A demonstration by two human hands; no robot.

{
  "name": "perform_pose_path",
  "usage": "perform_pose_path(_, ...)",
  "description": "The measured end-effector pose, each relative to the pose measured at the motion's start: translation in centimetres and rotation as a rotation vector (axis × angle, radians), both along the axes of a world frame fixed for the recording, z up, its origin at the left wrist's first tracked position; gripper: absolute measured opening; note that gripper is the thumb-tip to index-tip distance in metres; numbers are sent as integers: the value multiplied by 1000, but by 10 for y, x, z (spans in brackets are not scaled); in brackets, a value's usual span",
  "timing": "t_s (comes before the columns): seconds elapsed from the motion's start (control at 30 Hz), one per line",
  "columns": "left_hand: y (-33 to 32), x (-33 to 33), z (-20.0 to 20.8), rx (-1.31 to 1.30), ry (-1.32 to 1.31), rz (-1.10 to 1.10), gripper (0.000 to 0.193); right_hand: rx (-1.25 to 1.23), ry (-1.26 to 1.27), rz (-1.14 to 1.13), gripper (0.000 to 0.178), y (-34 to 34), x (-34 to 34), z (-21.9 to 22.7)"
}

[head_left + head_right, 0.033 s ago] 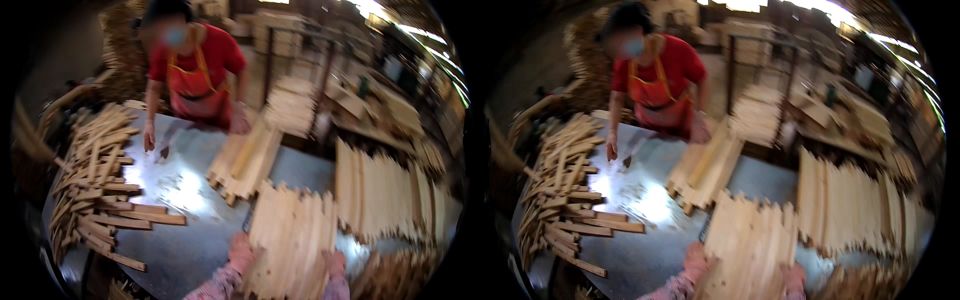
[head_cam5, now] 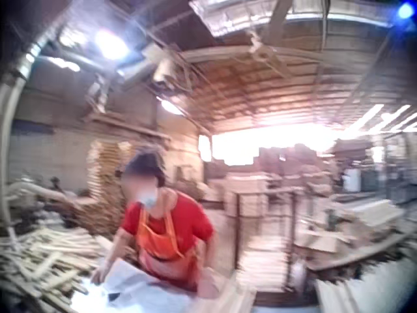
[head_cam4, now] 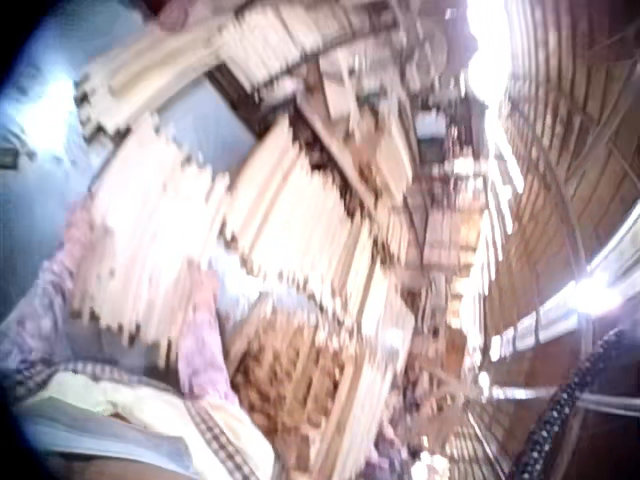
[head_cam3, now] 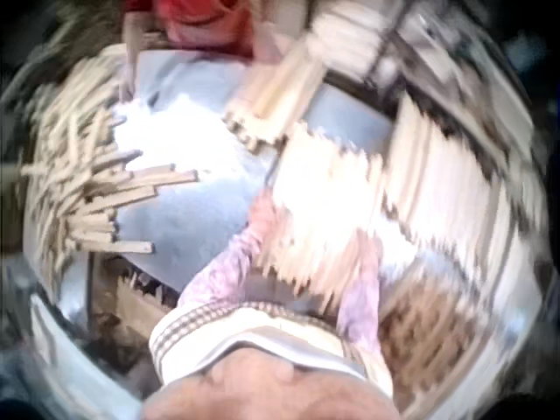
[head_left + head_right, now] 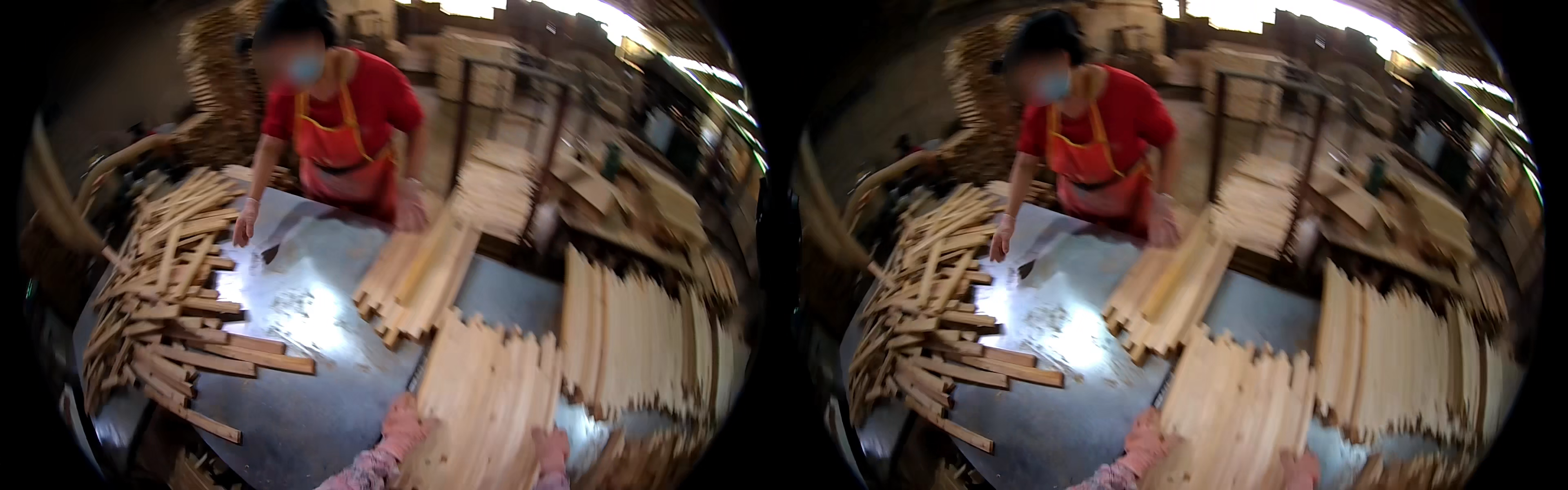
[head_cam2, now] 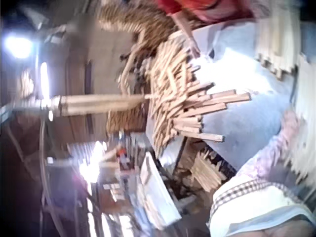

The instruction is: The person handles and arranges numerous wooden slats on tables and a conveyor belt, moving them from stacks to organized rows to be processed by machinery.

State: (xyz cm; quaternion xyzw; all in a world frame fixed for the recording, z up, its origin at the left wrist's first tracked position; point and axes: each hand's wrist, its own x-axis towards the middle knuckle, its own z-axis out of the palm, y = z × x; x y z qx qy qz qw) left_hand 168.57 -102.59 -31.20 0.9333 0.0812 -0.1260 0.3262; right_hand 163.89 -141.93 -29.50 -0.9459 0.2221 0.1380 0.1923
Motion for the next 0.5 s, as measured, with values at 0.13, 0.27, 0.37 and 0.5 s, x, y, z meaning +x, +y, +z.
perform_pose_path(0.13, 3, 4, -14, -657, 253, 126, 108, 9, 80, -103, 58, -3, 2, -7)
perform_pose_path(0.27, 12, 10, -11, -1008, 405, 217, 108, 593, 50, -390, 57, -14, 5, 7)
perform_pose_path(0.37, 10, 5, -8, -1146, 447, 273, 95, 478, 18, -312, 57, -9, 16, 14)
perform_pose_path(0.5, 7, 1, 0, -1000, 401, 294, 71, 360, -6, -235, 56, 1, 30, 21)
